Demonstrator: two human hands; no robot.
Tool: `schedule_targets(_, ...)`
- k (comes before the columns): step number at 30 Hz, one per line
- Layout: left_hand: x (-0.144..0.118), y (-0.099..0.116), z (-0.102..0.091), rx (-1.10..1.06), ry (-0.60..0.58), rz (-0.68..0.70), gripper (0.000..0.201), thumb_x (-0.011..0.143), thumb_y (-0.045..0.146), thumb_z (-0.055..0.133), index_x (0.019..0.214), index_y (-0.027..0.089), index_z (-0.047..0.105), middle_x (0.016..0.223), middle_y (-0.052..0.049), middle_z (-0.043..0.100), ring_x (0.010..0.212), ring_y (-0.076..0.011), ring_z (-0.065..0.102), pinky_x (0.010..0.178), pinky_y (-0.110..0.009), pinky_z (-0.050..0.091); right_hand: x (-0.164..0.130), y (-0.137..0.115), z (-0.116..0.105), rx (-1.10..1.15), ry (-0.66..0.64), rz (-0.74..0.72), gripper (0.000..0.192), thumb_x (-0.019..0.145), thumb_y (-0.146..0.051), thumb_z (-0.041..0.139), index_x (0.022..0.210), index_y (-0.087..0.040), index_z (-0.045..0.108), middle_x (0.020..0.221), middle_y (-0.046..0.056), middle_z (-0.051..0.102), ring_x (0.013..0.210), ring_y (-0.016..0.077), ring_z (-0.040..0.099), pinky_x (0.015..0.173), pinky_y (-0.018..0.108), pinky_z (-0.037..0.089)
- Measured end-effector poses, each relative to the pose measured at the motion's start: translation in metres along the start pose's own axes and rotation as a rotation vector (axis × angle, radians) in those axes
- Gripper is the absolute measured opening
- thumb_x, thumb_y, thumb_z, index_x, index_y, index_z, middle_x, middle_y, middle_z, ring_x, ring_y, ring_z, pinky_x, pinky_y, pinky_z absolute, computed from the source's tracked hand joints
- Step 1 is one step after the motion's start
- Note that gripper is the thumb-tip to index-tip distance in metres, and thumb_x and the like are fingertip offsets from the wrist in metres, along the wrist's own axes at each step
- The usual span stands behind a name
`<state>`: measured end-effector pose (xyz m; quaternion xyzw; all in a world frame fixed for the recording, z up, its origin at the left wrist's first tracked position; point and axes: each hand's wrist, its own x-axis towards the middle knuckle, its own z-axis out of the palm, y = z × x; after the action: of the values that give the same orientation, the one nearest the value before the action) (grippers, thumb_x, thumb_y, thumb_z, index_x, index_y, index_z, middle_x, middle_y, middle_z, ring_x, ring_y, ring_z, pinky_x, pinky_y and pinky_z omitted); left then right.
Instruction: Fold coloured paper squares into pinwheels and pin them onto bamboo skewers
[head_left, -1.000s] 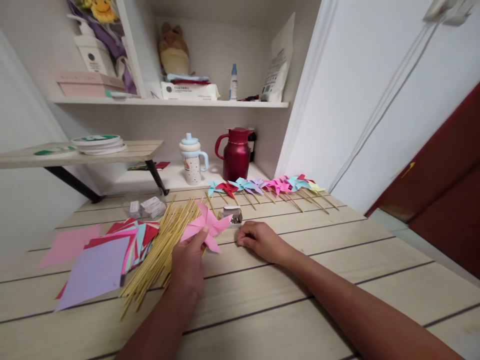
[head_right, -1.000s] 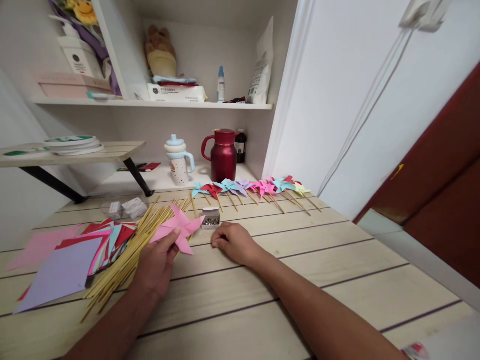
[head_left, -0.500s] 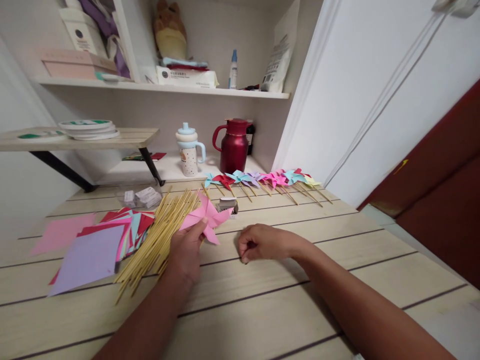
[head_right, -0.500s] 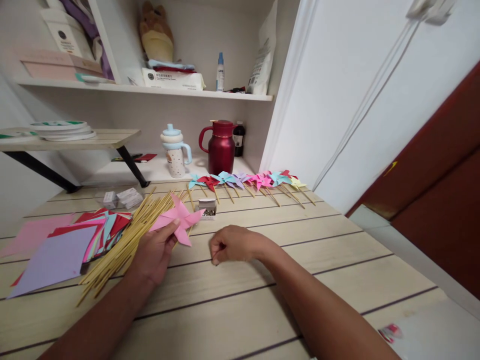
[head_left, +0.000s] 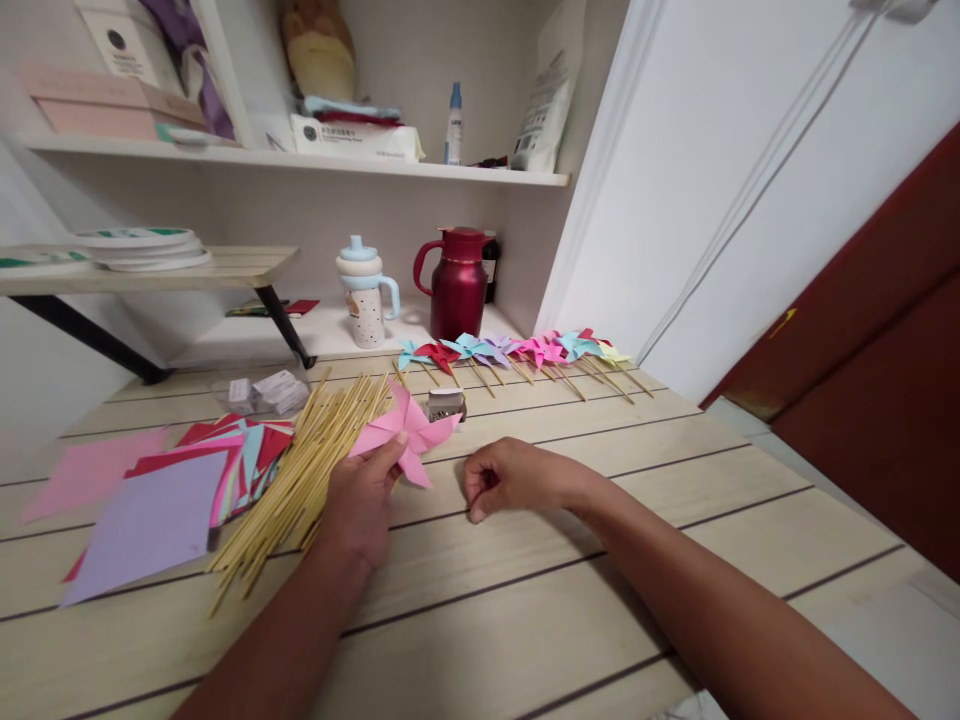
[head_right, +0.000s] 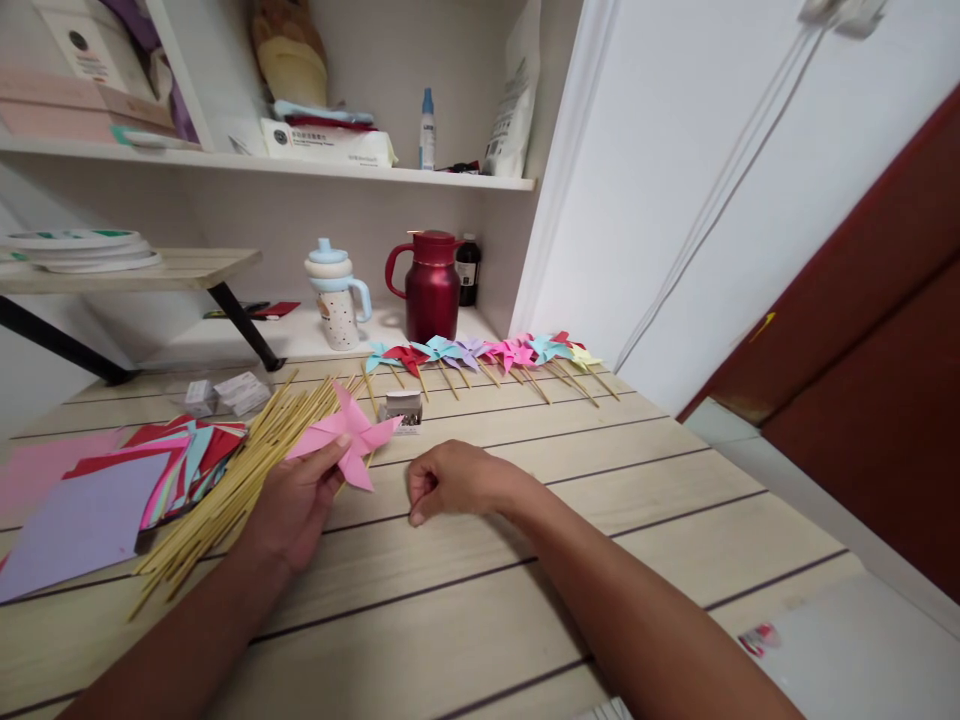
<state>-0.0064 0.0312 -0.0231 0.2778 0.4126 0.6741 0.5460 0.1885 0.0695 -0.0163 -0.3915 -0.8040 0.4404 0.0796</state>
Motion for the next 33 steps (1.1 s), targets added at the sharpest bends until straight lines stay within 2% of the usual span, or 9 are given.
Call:
schedule_targets(6, -0.0010, 0.0001, 0.0002, 0.012, -0.004, -0.003, 0.018, 0.057, 0.019, 0.083, 0.072, 0.016, 0.074, 0.078, -0.002, 0.074, 0.080, -0.0149, 0.064, 0.073, -0.023, 0.050, 0.0031, 0.0065, 0.0025, 0.044, 0.010, -0.035, 0.015, 0.069, -0.030, 0.077, 0.071, -0.018, 0.068, 0.064, -0.005, 0.060, 0.061, 0.0098, 0.052, 0.056, 0.020, 0.036)
schedule_targets(13, -0.0009, 0.0011, 0.0025, 0.018, 0.015, -0.011, 0.018, 0.056, 0.021, 0.083, 0.069, 0.018, 0.072, 0.079, -0.002, 0.074, 0.084, -0.0175, 0.066, 0.074, -0.024, 0.049, 0.0037, 0.0064, 0.0038, 0.004, 0.056, -0.088, 0.007, 0.072, -0.024, 0.074, 0.072, -0.019, 0.070, 0.070, -0.003, 0.065, 0.066, 0.0116, 0.056, 0.060, 0.021, 0.038)
schedule_targets(20, -0.0025, 0.0018, 0.0021, 0.036, 0.013, -0.024, 0.019, 0.056, 0.024, 0.084, 0.068, 0.016, 0.073, 0.075, -0.002, 0.073, 0.076, -0.0158, 0.065, 0.075, -0.025, 0.050, 0.0010, 0.0045, 0.0035, -0.026, 0.076, -0.097, 0.007, 0.073, -0.024, 0.072, 0.073, -0.018, 0.067, 0.067, -0.004, 0.062, 0.061, 0.0104, 0.052, 0.057, 0.020, 0.036)
schedule_targets(25, -0.0033, -0.0002, 0.0004, 0.067, -0.006, -0.010, 0.024, 0.059, 0.027, 0.083, 0.077, 0.013, 0.075, 0.076, -0.005, 0.073, 0.076, -0.0165, 0.065, 0.076, -0.028, 0.050, 0.0021, 0.0082, 0.0035, -0.023, 0.086, -0.110, 0.008, 0.075, -0.026, 0.069, 0.074, -0.018, 0.068, 0.064, -0.004, 0.060, 0.059, 0.0103, 0.049, 0.056, 0.021, 0.036)
schedule_targets(33, 0.0005, -0.0061, -0.0060, 0.132, 0.029, 0.037, 0.029, 0.053, 0.027, 0.086, 0.074, 0.011, 0.073, 0.076, -0.006, 0.073, 0.076, -0.0183, 0.066, 0.076, -0.030, 0.049, 0.0003, 0.0070, 0.0028, 0.065, 0.093, -0.108, 0.010, 0.074, -0.026, 0.069, 0.077, -0.017, 0.070, 0.065, -0.003, 0.061, 0.059, 0.0107, 0.050, 0.054, 0.020, 0.036)
